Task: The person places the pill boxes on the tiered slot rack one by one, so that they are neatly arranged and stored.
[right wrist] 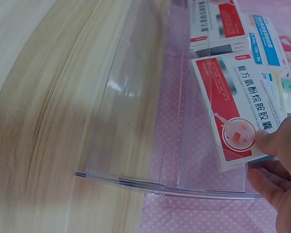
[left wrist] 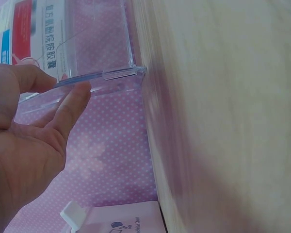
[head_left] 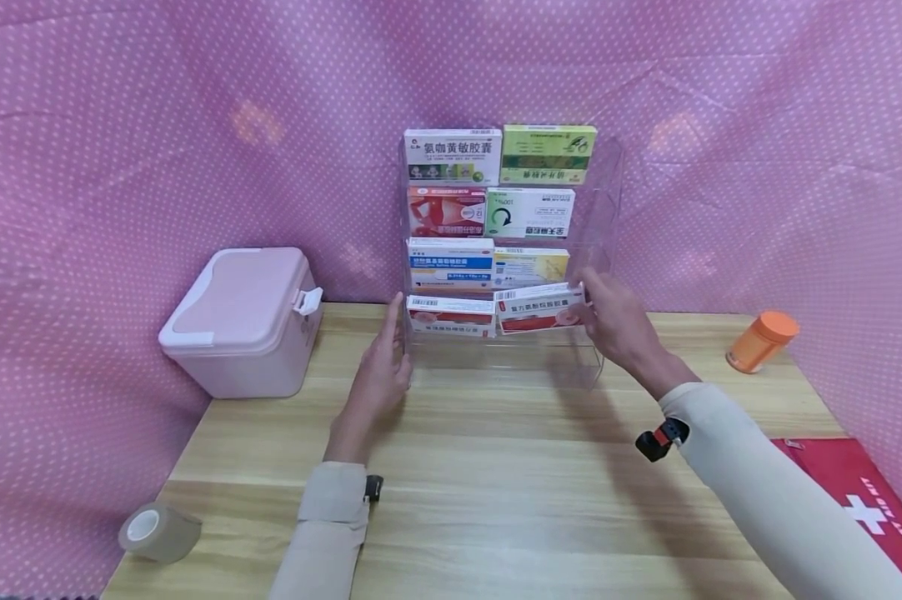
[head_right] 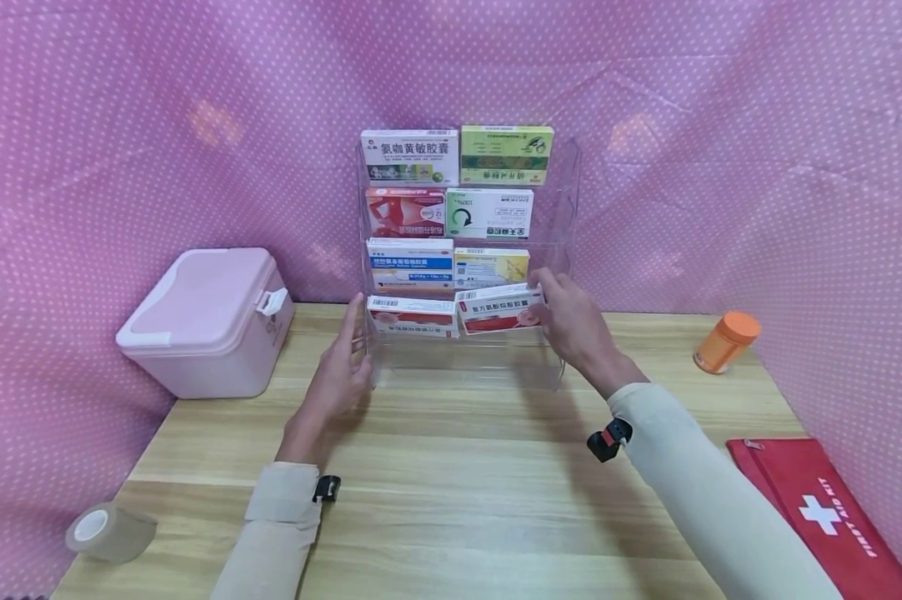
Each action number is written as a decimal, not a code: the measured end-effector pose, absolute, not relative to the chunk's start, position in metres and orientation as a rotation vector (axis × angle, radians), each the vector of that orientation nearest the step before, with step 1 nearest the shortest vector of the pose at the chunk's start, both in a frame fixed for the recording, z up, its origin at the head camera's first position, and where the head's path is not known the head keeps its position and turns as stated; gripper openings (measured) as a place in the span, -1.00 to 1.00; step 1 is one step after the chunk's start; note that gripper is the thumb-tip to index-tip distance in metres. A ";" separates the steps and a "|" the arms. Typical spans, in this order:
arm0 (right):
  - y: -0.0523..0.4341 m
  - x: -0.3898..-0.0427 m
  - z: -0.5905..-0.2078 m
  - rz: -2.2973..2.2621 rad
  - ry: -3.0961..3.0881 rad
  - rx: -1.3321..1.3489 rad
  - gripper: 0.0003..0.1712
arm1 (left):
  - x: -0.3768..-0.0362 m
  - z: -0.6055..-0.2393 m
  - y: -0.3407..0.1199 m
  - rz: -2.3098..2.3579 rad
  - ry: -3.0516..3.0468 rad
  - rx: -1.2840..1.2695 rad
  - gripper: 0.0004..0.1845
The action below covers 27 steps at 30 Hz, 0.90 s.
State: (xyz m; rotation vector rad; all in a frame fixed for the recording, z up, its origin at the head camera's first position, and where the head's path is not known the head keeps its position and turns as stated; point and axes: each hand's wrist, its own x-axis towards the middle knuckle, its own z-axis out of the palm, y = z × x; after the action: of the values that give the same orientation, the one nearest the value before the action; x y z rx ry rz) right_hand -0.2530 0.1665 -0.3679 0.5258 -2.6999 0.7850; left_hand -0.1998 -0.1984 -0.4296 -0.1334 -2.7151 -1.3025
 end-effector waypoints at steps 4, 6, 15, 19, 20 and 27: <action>0.166 -0.251 -0.370 0.740 -2.729 0.514 -0.65 | -0.199 -0.430 -0.198 -1.302 -2.715 -0.144 0.22; 0.165 -0.250 -0.371 0.703 -2.744 0.510 -0.63 | -0.199 -0.430 -0.198 -1.302 -2.713 -0.149 0.21; 0.166 -0.248 -0.378 0.538 -2.774 0.491 -0.67 | -0.201 -0.430 -0.197 -1.332 -2.702 -0.150 0.24; 0.164 -0.246 -0.383 0.487 -2.736 0.504 -0.75 | -0.202 -0.431 -0.198 -1.323 -2.710 -0.153 0.23; 0.164 -0.246 -0.384 0.481 -2.718 0.512 -0.73 | -0.202 -0.431 -0.198 -1.320 -2.712 -0.155 0.22; 0.160 -0.242 -0.387 0.467 -2.591 0.576 -0.46 | -0.205 -0.432 -0.200 -1.313 -2.706 -0.157 0.23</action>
State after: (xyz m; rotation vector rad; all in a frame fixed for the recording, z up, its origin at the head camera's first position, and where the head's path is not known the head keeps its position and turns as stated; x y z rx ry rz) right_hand -0.2424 0.1604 -0.3869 0.5765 -2.5906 0.4671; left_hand -0.2046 -0.2000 -0.4320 -0.1568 -2.7061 -1.3129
